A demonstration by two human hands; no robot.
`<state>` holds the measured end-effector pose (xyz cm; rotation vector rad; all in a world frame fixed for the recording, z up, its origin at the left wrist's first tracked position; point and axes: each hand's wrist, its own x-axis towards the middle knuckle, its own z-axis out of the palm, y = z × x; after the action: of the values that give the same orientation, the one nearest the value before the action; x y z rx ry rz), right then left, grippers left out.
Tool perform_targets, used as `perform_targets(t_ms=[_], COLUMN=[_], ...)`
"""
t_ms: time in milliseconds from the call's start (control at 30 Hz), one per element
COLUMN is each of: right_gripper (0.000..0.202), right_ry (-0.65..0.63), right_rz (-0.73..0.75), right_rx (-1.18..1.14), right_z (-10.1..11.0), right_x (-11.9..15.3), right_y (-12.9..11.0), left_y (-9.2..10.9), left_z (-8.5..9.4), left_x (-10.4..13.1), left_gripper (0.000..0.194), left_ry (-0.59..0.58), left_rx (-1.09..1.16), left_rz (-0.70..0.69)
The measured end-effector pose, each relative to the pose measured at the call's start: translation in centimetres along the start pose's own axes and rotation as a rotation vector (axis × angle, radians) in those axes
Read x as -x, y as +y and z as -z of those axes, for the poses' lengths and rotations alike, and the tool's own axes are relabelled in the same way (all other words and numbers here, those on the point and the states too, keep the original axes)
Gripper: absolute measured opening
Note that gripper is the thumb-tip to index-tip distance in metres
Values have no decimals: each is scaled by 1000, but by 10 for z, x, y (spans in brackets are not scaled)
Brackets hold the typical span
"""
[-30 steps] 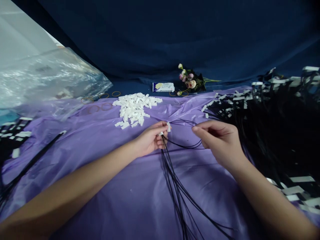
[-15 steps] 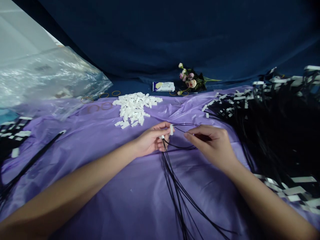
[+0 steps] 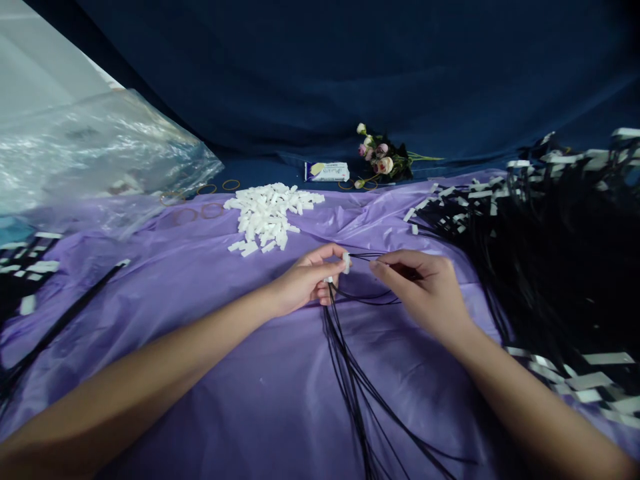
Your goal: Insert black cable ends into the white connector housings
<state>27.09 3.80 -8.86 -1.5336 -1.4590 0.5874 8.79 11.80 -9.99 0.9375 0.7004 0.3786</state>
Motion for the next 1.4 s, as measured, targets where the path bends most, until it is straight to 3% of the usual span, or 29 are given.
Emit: perform_targets(t_ms=[900,1000,1133,1267,1400], right_gripper=[14,13,22,14,10], right_ry=[-23,43,191,10,-123], right_rz=[81,209,532,845,981], right_rx=[102,202,473,550,547], right_z=[-4,-4,-2,-2,-7], right_x=[0,1,3,6,6], right_y=[-3,0,0,-6,-9], left_y=[-1,1,3,5,6], left_z=[-3,-4,-1,1,-1], left_x=[0,0,-2,-3,-3], left_gripper=[16,17,17,13,9], left_ry=[7,21,100,184,215], left_rx=[-103,-36,49,101,118], left_rz=[-25,-6,28,56,62])
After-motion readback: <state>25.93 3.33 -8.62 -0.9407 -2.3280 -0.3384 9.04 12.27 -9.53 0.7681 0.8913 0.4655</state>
